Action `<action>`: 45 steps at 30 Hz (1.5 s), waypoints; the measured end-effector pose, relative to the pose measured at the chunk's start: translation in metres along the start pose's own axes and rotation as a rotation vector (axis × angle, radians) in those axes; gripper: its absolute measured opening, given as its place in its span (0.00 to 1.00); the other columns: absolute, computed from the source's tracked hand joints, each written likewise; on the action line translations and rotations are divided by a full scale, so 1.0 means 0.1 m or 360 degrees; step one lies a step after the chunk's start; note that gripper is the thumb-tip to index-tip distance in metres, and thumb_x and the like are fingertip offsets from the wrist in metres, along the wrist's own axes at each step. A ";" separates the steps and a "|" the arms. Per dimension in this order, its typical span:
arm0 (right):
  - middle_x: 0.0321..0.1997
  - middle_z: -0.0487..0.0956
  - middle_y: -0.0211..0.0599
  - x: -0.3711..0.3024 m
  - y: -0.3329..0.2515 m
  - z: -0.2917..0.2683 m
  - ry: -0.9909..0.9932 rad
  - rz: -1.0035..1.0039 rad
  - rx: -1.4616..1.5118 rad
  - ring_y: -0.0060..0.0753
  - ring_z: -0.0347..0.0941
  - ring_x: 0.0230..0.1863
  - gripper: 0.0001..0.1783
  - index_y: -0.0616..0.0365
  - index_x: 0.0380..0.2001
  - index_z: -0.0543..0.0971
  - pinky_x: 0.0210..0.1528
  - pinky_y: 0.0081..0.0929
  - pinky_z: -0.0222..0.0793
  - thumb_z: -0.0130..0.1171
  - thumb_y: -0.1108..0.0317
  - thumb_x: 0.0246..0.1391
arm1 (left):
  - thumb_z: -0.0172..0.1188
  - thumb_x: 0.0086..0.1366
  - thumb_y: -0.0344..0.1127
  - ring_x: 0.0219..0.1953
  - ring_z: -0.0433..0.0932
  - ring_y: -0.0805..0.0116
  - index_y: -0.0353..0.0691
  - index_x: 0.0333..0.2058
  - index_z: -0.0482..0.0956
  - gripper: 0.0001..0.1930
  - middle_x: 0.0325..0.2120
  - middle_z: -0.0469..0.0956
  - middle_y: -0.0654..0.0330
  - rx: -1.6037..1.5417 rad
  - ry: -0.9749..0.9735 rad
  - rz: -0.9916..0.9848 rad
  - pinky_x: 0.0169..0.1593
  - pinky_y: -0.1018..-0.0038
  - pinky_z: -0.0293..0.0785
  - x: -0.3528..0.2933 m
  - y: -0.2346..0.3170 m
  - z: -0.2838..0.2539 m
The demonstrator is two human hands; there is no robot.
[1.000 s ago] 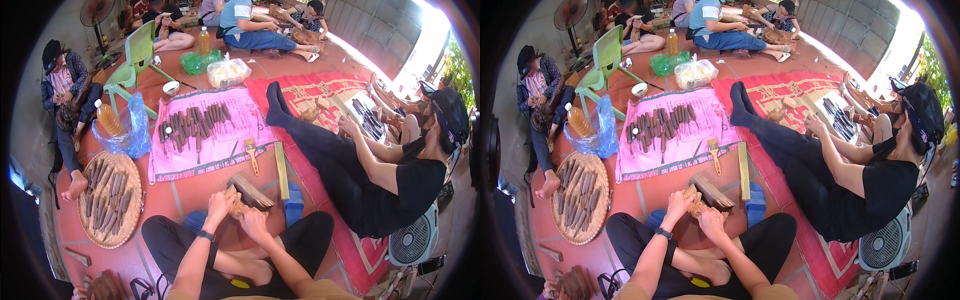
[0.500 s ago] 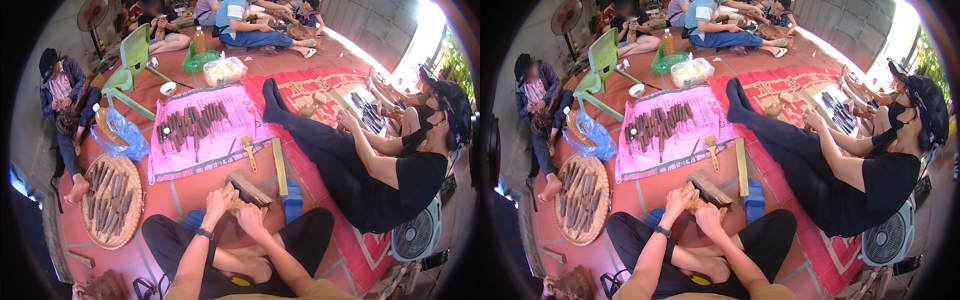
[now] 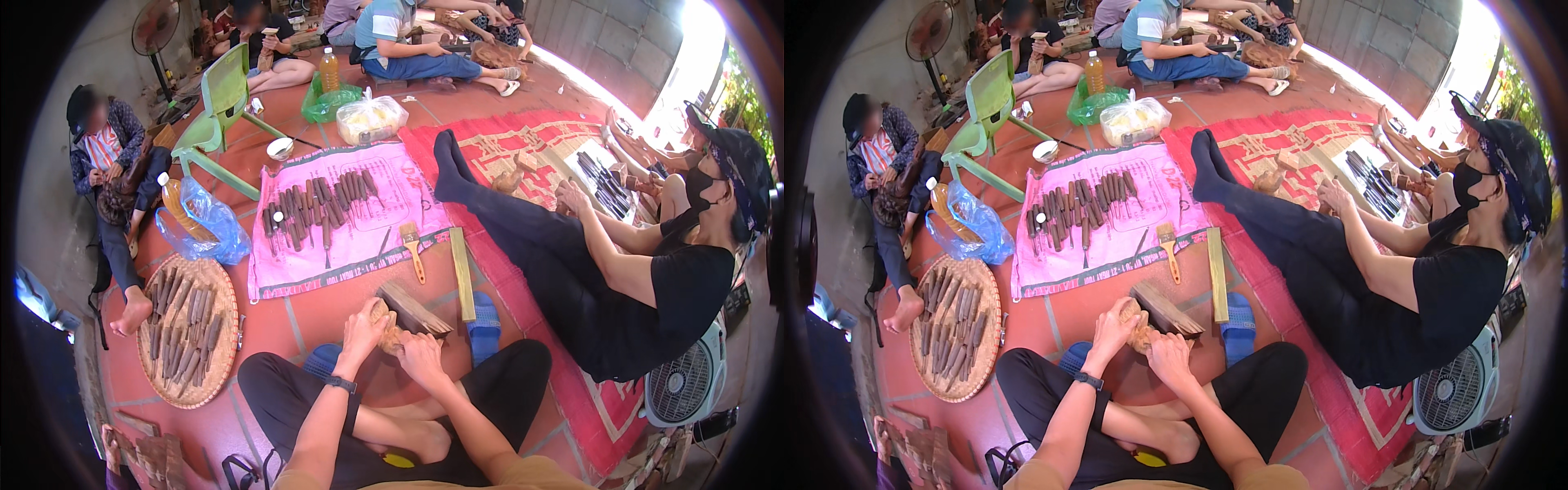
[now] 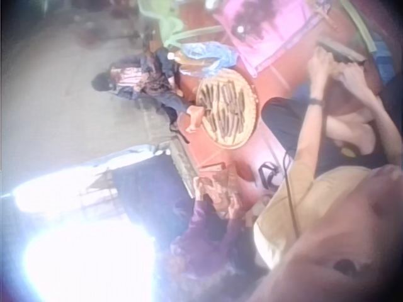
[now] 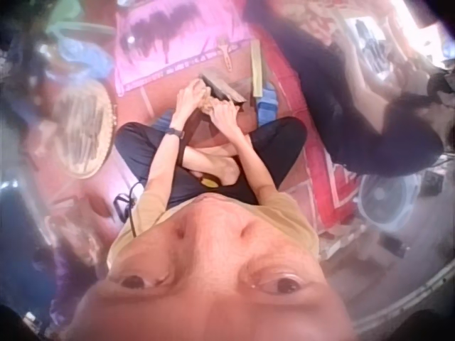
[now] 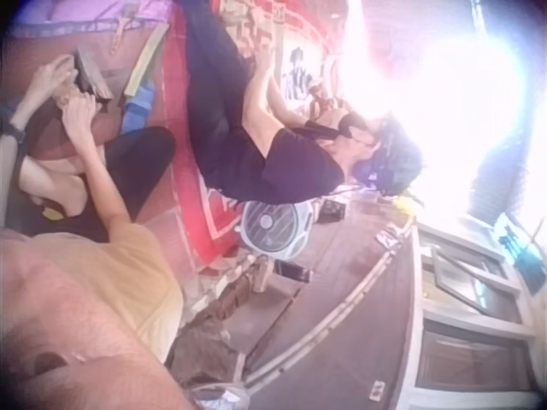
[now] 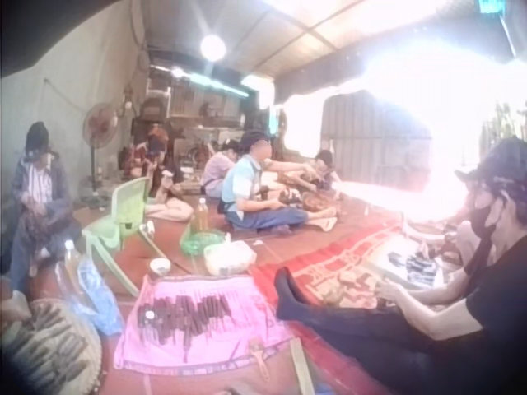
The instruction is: The person sits on the floor and carves a piece of wood using a small knife. They hold the wood in one hand and carefully shape it with the tool, occasionally adjusting their grip and the wood's orientation.
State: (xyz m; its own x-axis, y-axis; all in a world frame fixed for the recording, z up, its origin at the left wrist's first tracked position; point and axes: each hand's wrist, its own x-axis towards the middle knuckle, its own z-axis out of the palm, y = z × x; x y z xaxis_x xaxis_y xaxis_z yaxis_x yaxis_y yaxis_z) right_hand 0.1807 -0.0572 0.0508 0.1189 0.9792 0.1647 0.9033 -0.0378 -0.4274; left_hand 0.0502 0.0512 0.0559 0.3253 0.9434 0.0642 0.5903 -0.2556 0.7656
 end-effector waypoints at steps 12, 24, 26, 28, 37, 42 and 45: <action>0.27 0.82 0.43 -0.02 0.05 -0.01 0.0000 -0.0037 -0.0008 0.45 0.78 0.33 0.09 0.56 0.32 0.75 0.44 0.41 0.65 0.62 0.68 0.47 | 0.63 0.62 0.44 0.41 0.80 0.37 0.49 0.58 0.77 0.25 0.38 0.81 0.38 0.0168 -0.0187 0.0098 0.47 0.52 0.78 0.04 0.02 -0.04; 0.27 0.80 0.49 -0.07 -0.06 0.09 0.0022 -0.0084 0.0244 0.54 0.79 0.34 0.09 0.59 0.32 0.72 0.38 0.50 0.74 0.60 0.68 0.49 | 0.62 0.61 0.43 0.39 0.81 0.37 0.39 0.57 0.77 0.26 0.34 0.81 0.37 0.0200 -0.0107 0.0214 0.45 0.50 0.77 -0.08 -0.09 -0.08; 0.27 0.80 0.50 -0.07 -0.14 0.02 0.0047 -0.0077 0.0294 0.55 0.79 0.33 0.09 0.58 0.32 0.72 0.38 0.51 0.75 0.60 0.68 0.49 | 0.62 0.61 0.43 0.39 0.81 0.38 0.39 0.56 0.77 0.26 0.34 0.81 0.37 0.0251 -0.0101 0.0225 0.45 0.50 0.77 -0.08 -0.15 -0.09; 0.26 0.80 0.51 -0.07 -0.10 0.09 0.0126 -0.0119 0.0316 0.55 0.79 0.33 0.09 0.58 0.32 0.72 0.38 0.52 0.75 0.60 0.68 0.49 | 0.63 0.60 0.44 0.39 0.81 0.38 0.39 0.56 0.77 0.26 0.34 0.81 0.37 0.0263 -0.0130 0.0209 0.45 0.50 0.77 -0.06 -0.14 -0.09; 0.23 0.79 0.52 -0.01 -0.05 0.01 -0.0110 0.0025 0.0328 0.58 0.79 0.33 0.09 0.59 0.31 0.73 0.36 0.52 0.74 0.60 0.67 0.48 | 0.64 0.58 0.47 0.39 0.81 0.38 0.37 0.47 0.82 0.23 0.33 0.81 0.37 0.0376 -0.0130 -0.0054 0.46 0.51 0.78 -0.03 -0.01 -0.09; 0.23 0.79 0.52 0.02 -0.04 0.23 0.0064 -0.0098 0.0203 0.57 0.79 0.34 0.08 0.59 0.30 0.74 0.36 0.52 0.73 0.59 0.67 0.50 | 0.64 0.58 0.46 0.37 0.82 0.37 0.36 0.41 0.83 0.20 0.30 0.82 0.37 0.0391 -0.0175 -0.0092 0.44 0.49 0.78 0.00 0.05 -0.10; 0.23 0.79 0.52 -0.01 -0.04 0.06 -0.0129 -0.0037 0.0296 0.57 0.79 0.33 0.07 0.59 0.30 0.74 0.36 0.52 0.73 0.59 0.68 0.50 | 0.64 0.58 0.46 0.36 0.82 0.37 0.36 0.39 0.83 0.19 0.29 0.81 0.36 0.0385 -0.0117 -0.0079 0.43 0.49 0.78 -0.03 0.01 -0.11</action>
State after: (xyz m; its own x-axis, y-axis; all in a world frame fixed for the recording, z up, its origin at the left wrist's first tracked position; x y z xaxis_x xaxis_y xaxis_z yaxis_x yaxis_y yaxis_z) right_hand 0.1744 -0.0568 0.0474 0.0587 0.9924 0.1077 0.8127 0.0152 -0.5825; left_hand 0.0422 0.0505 0.0636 0.3394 0.9404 -0.0232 0.7635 -0.2610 0.5907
